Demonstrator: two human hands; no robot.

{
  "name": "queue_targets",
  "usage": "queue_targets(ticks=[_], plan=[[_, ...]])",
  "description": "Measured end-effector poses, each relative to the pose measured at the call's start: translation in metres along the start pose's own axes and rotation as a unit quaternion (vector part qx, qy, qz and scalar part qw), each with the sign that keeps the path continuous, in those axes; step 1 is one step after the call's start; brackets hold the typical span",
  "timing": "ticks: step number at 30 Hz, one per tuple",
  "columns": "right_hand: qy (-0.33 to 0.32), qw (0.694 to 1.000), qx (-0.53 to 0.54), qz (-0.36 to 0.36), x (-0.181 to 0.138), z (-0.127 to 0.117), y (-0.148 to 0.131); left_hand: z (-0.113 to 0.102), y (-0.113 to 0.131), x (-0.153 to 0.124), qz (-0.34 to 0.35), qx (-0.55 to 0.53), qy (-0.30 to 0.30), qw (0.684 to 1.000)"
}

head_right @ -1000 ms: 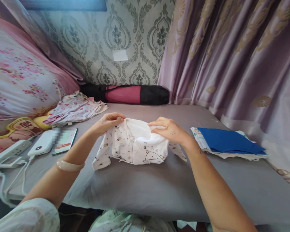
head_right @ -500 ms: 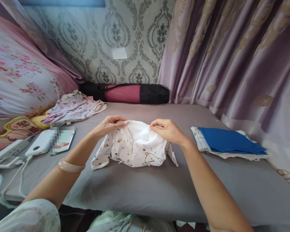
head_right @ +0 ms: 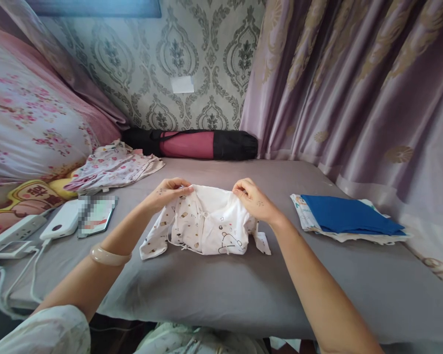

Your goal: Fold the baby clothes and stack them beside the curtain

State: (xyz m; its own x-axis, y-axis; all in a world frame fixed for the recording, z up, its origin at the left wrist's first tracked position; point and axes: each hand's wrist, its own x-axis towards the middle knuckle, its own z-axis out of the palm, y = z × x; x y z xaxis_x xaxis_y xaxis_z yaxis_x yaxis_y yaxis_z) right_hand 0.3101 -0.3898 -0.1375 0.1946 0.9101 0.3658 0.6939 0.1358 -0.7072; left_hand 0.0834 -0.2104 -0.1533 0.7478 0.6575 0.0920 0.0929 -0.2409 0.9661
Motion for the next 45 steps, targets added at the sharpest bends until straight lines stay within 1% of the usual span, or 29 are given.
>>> queue_targets(ticks=[2, 5, 8, 11, 14, 17, 20, 22, 24, 26, 28, 30, 33, 36, 39, 41, 43, 45], plan=[[0.036, 0.997, -0.067, -0.026, 0.001, -0.001, 0.001, 0.001, 0.001, 0.0, 0.002, 0.0, 0.001, 1.0], [0.069, 0.99, -0.119, -0.014, 0.0, -0.002, 0.001, 0.001, 0.002, 0.0, 0.018, 0.008, -0.007, 1.0], [0.095, 0.989, -0.11, 0.022, 0.0, -0.003, 0.002, 0.0, 0.004, -0.003, 0.027, 0.018, -0.012, 0.999], [0.111, 0.991, -0.044, 0.055, 0.002, -0.005, 0.006, -0.002, 0.009, -0.008, 0.035, 0.03, -0.015, 0.999], [0.08, 0.992, 0.035, 0.087, 0.003, -0.011, 0.006, -0.007, 0.016, -0.013, 0.03, 0.033, -0.034, 0.998], [0.009, 0.987, 0.087, 0.131, -0.001, -0.019, 0.002, -0.013, 0.024, -0.018, 0.019, 0.029, -0.075, 0.997], [-0.047, 0.979, 0.128, 0.152, -0.007, -0.024, -0.001, -0.019, 0.029, -0.023, 0.02, 0.043, -0.103, 0.994], [-0.056, 0.98, 0.116, 0.152, -0.009, -0.027, -0.001, -0.022, 0.032, -0.026, 0.02, 0.064, -0.098, 0.993], [-0.05, 0.986, 0.05, 0.152, -0.009, -0.028, -0.003, -0.023, 0.035, -0.027, 0.017, 0.088, -0.077, 0.993], [-0.032, 0.988, -0.053, 0.143, -0.007, -0.03, -0.006, -0.023, 0.038, -0.028, 0.015, 0.103, -0.05, 0.993], [-0.005, 0.982, -0.147, 0.12, -0.005, -0.031, -0.011, -0.023, 0.044, -0.026, 0.027, 0.109, -0.03, 0.993], [0.037, 0.974, -0.201, 0.095, -0.002, -0.031, -0.017, -0.022, 0.052, -0.023, 0.055, 0.108, -0.02, 0.992], [0.111, 0.965, -0.231, 0.057, 0.002, -0.029, -0.028, -0.023, 0.065, -0.016, 0.116, 0.097, 0.005, 0.988], [0.182, 0.954, -0.238, 0.006, 0.005, -0.03, -0.043, -0.024, 0.079, -0.011, 0.18, 0.074, 0.058, 0.979], [0.226, 0.938, -0.261, -0.032, 0.008, -0.037, -0.059, -0.029, 0.094, -0.011, 0.217, 0.05, 0.106, 0.969], [0.215, 0.935, -0.278, -0.048, 0.01, -0.046, -0.068, -0.036, 0.105, -0.015, 0.209, 0.066, 0.094, 0.971], [0.167, 0.944, -0.277, -0.063, 0.013, -0.057, -0.074, -0.046, 0.115, -0.018, 0.181, 0.12, 0.049, 0.975], [0.107, 0.957, -0.259, -0.074, 0.016, -0.068, -0.076, -0.057, 0.122, -0.019, 0.158, 0.18, 0.012, 0.971]])
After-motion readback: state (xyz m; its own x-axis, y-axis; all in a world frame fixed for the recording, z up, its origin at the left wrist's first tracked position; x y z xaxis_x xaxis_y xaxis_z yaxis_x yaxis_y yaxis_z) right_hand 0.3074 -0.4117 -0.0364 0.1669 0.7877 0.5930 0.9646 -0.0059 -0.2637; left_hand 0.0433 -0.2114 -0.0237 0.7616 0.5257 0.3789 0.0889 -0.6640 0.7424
